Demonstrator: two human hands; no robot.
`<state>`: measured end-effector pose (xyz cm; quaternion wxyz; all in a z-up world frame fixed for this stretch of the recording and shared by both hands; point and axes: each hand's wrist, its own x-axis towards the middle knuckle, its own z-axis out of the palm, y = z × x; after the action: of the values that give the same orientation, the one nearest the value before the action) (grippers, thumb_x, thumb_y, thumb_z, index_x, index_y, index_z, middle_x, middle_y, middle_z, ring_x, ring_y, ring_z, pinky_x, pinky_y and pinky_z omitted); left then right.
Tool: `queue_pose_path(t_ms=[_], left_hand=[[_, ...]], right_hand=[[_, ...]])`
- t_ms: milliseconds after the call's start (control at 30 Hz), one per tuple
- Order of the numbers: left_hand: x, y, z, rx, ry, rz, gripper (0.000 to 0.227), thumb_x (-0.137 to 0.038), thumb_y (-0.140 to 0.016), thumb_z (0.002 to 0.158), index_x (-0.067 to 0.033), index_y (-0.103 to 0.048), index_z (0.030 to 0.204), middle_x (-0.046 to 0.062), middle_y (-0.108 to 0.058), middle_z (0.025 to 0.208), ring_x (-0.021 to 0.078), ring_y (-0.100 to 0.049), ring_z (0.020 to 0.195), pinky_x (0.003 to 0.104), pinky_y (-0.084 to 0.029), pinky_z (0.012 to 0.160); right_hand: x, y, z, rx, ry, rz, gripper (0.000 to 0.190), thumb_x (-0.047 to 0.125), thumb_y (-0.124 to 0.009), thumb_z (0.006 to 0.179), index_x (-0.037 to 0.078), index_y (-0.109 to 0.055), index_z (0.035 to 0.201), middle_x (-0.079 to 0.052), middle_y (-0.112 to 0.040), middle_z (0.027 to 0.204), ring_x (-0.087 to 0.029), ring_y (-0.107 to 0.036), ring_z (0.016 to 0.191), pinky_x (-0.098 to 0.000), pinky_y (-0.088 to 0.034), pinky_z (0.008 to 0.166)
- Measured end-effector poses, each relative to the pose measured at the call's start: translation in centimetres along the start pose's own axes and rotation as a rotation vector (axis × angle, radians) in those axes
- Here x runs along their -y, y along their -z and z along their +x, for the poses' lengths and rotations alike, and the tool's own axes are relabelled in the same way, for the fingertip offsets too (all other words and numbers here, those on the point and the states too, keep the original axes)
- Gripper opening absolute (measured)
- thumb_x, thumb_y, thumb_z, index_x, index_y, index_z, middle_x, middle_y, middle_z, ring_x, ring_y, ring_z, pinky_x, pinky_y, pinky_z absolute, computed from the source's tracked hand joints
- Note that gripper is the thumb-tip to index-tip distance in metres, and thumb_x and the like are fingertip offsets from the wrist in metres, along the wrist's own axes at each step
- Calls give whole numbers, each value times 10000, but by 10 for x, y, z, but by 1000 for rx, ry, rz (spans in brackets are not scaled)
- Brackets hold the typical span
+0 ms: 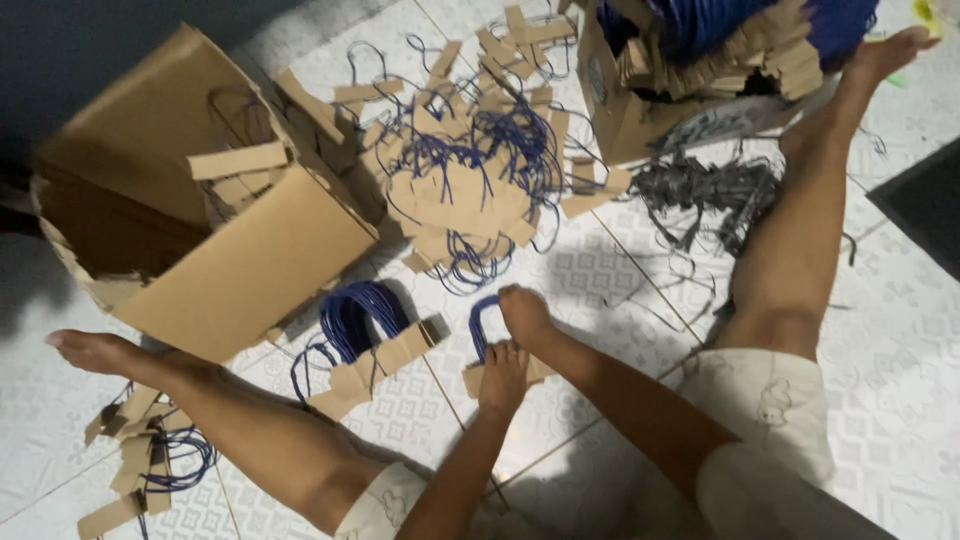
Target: Assembling bag handles by inserting blue cords into cardboard strips.
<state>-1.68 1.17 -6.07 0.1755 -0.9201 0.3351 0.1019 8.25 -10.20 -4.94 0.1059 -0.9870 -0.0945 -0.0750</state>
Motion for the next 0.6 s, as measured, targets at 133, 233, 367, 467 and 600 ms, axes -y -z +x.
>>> queue_pose_path(t_ms=[133, 233, 367, 467, 600], left_hand=[[4, 2, 8, -22, -6, 5, 720, -623, -514, 960, -49, -457, 1391, 188, -528, 1362, 397, -448, 1281, 565, -341, 1087], [2, 7, 0, -16, -17, 25, 708, -611, -526, 955, -55, -453, 1386, 183, -541, 1333, 405, -436, 1272, 554, -362, 1048], [-1, -12, 9, -94, 5, 18, 710, -628, -521, 942, -55, -464, 1358, 194, -539, 1322, 404, -465, 1241, 537, -384, 1030], [-2, -3, -5, -114, -4, 11, 679, -593, -515, 959, -39, -476, 1350, 193, -538, 1323, 400, -483, 1225, 531, -396, 1017], [8, 0, 2, -158, -27, 35, 660, -566, -509, 969, -41, -466, 1366, 188, -527, 1358, 401, -494, 1235, 521, -405, 1009]], right_hand=[[6, 8, 16, -38, 6, -110, 79, 18, -661, 830, 43, -721, 874, -128, -667, 718, -307, -713, 614, -446, -551, 512], [27, 37, 18, -124, 159, -195, 78, 112, -723, 803, 111, -752, 876, -120, -676, 772, -286, -721, 621, -432, -552, 491], [10, 15, 42, 47, 323, -12, 66, 75, -704, 828, 80, -763, 856, -151, -726, 784, -342, -745, 708, -476, -590, 556], [18, 18, 45, 147, 355, -5, 94, 56, -689, 830, 81, -772, 794, -147, -748, 764, -335, -758, 729, -461, -609, 592], [16, 20, 60, 216, 115, -44, 157, 38, -654, 864, 75, -776, 772, -138, -744, 742, -313, -777, 765, -442, -624, 626]])
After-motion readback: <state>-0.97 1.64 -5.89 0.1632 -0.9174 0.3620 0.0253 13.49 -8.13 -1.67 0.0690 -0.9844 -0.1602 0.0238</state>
